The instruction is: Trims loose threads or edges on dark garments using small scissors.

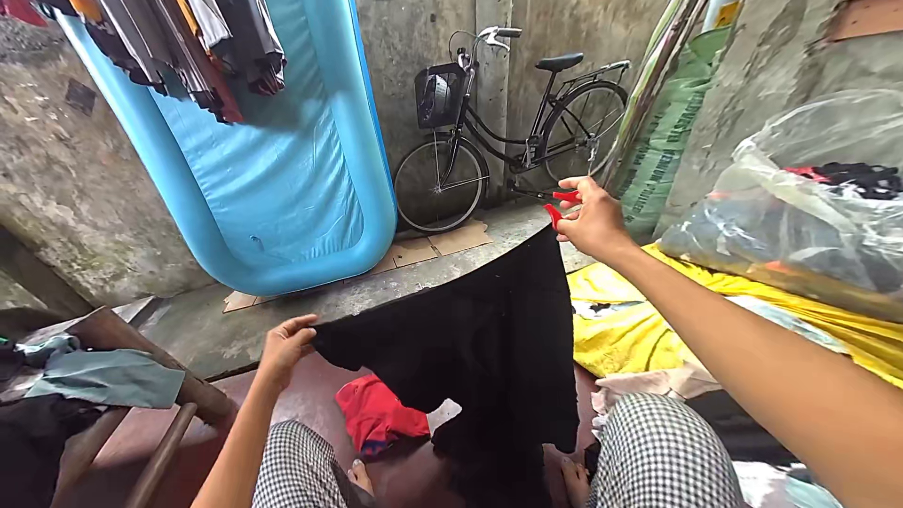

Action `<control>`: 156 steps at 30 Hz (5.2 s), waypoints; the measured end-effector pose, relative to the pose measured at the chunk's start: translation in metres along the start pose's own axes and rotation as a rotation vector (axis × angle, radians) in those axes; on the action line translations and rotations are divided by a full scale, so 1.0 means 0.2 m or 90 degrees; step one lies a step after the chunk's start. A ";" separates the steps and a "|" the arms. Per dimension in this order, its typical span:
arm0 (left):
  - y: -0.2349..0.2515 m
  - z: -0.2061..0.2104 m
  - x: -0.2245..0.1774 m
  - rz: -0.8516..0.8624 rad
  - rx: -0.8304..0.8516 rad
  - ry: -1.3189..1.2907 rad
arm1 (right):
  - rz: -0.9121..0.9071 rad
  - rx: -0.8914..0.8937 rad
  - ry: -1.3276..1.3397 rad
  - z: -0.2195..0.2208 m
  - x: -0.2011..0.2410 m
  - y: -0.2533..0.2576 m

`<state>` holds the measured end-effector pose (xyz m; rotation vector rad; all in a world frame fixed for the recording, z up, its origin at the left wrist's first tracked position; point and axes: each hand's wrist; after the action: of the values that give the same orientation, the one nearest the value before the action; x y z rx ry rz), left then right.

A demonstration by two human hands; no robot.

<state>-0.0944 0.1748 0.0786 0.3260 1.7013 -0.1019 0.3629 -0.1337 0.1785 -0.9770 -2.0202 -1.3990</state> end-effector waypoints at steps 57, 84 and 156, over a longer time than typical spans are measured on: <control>-1.21 0.98 1.41 -0.417 -0.080 -0.043 | 0.675 0.540 0.220 0.25 -0.34 -2.23; -1.01 0.85 1.12 -0.328 0.149 -0.052 | 0.848 0.641 0.190 0.27 -0.39 -2.33; -0.95 0.78 1.14 -0.336 0.187 -0.233 | 0.627 0.889 0.268 0.34 -0.58 -2.00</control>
<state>-0.0258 -0.0100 -0.1929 0.0572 1.3680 -0.7602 0.1218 -0.1890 -0.1639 -0.6659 -1.2874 0.3650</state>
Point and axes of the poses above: each hand's wrist, its own y-axis towards the middle knuckle, its own z-axis out of the palm, x = y × z, and after that the axes turned 15 degrees about -x, right-handed
